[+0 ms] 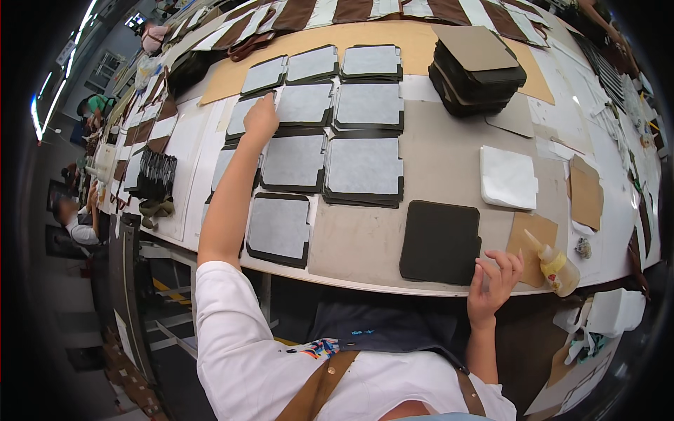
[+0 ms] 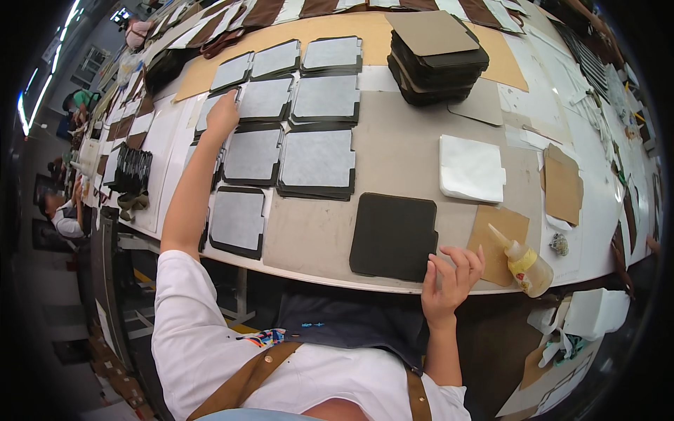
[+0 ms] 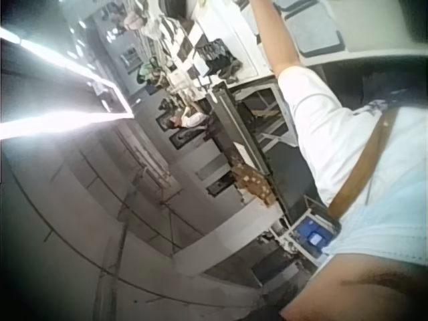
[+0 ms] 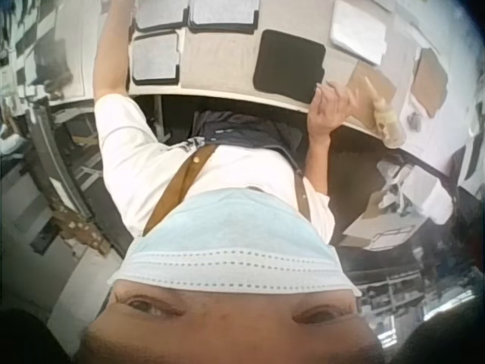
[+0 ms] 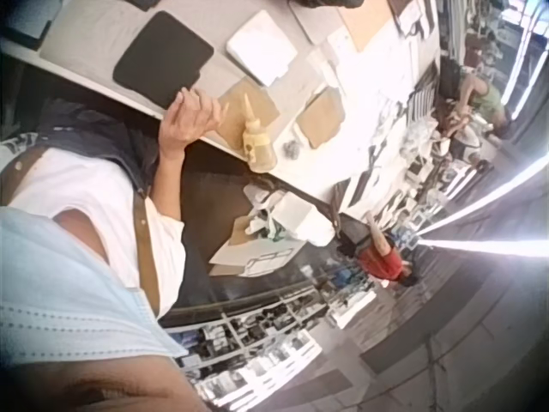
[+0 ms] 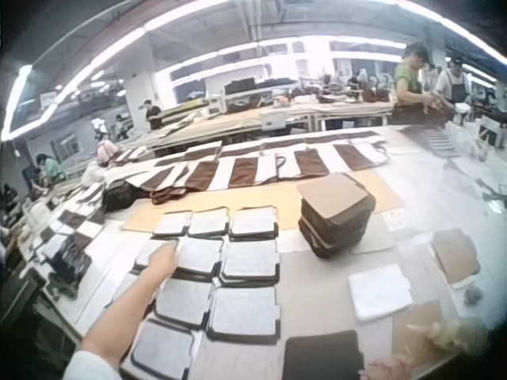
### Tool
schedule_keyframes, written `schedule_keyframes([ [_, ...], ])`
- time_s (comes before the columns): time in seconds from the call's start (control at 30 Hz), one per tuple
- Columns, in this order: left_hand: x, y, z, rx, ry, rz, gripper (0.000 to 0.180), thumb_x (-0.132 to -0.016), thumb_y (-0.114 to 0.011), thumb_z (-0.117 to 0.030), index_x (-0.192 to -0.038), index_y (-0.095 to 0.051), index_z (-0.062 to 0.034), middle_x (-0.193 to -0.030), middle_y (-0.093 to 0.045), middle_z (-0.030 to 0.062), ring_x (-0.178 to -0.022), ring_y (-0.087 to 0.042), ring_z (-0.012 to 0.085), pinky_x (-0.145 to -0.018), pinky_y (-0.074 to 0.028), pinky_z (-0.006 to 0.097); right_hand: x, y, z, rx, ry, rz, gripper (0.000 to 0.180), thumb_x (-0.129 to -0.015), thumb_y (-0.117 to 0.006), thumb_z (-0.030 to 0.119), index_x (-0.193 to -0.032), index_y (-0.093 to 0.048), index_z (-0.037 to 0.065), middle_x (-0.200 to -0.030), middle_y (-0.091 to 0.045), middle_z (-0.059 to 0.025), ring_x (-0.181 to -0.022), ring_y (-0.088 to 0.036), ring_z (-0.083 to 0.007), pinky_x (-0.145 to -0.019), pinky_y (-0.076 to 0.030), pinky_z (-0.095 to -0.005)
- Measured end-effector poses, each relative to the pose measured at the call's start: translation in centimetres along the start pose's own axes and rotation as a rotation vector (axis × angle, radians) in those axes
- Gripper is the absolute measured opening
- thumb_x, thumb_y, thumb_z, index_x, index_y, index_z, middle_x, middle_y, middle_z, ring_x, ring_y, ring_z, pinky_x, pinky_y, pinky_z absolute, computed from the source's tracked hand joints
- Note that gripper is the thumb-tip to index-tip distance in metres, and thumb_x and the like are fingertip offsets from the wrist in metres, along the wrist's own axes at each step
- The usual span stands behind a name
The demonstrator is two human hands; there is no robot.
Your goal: The person repeatedly applies glue from a squeeze bottle onto dark rectangular pads, then places a white square sheet on top and presses it down. They stack the finished units to the left and continue the cycle with new pads from a stack on the right.
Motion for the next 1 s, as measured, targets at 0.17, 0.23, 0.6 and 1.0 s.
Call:
schedule_keyframes([
  [0.17, 2.5, 0.7, -1.1, -0.019, -0.131, 0.103, 0.039, -0.088, -0.059, -0.002, -0.124, -0.068, -0.0126, -0.117, -0.069, 0.0133, -0.108, -0.065, 0.0338, -0.091, -0.053, 0.046, -0.1, 8.0, -3.9, 0.315, -0.101, -0.226, 0.015, -0.099, -0.059, 0.004, -0.111, -0.068, 0.002, -0.126, -0.064, -0.0133, -0.12, -0.055, -0.0329, -0.109, -0.038, -0.0472],
  [0.23, 3.6, 1.4, -0.8, 0.126, -0.036, 0.182, 0.039, -0.086, -0.06, -0.001, -0.121, -0.07, -0.0133, -0.118, -0.069, 0.0123, -0.109, -0.064, 0.0329, -0.093, -0.052, 0.045, 0.0, 12.2, -7.1, 0.552, -0.196, -0.335, 0.025, -0.104, -0.057, 0.015, -0.124, -0.065, 0.002, -0.134, -0.062, -0.0136, -0.126, -0.054, -0.0318, -0.11, -0.036, -0.0472],
  [0.6, 9.8, 4.2, -6.7, 0.148, -0.434, -0.102, 0.049, -0.082, -0.053, 0.011, -0.12, -0.071, -0.0133, -0.122, -0.067, 0.009, -0.12, -0.058, 0.0299, -0.105, -0.041, 0.045, 8.4, 13.3, -22.0, -0.264, -0.863, -0.202, 0.055, -0.106, -0.059, 0.033, -0.149, -0.046, 0.001, -0.143, -0.054, -0.0135, -0.131, -0.05, -0.0222, -0.114, -0.034, -0.0346],
  [1.0, 24.0, 14.1, -18.6, 0.682, -0.701, 0.075, 0.036, -0.086, -0.057, 0.009, -0.116, -0.07, -0.0066, -0.113, -0.067, 0.0104, -0.113, -0.06, 0.0297, -0.101, -0.041, 0.042, 8.6, 14.3, -21.1, -0.966, -0.731, -0.668, 0.053, -0.102, -0.066, 0.025, -0.143, -0.048, -0.002, -0.141, -0.057, -0.0167, -0.13, -0.055, -0.0254, -0.112, -0.044, -0.0407],
])
Point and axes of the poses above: each hand's wrist, its own x-axis away from the middle knuckle, its own y-axis out of the back of the hand, z = x × y, the point moved 9 cm from there along -x, towards the middle knuckle
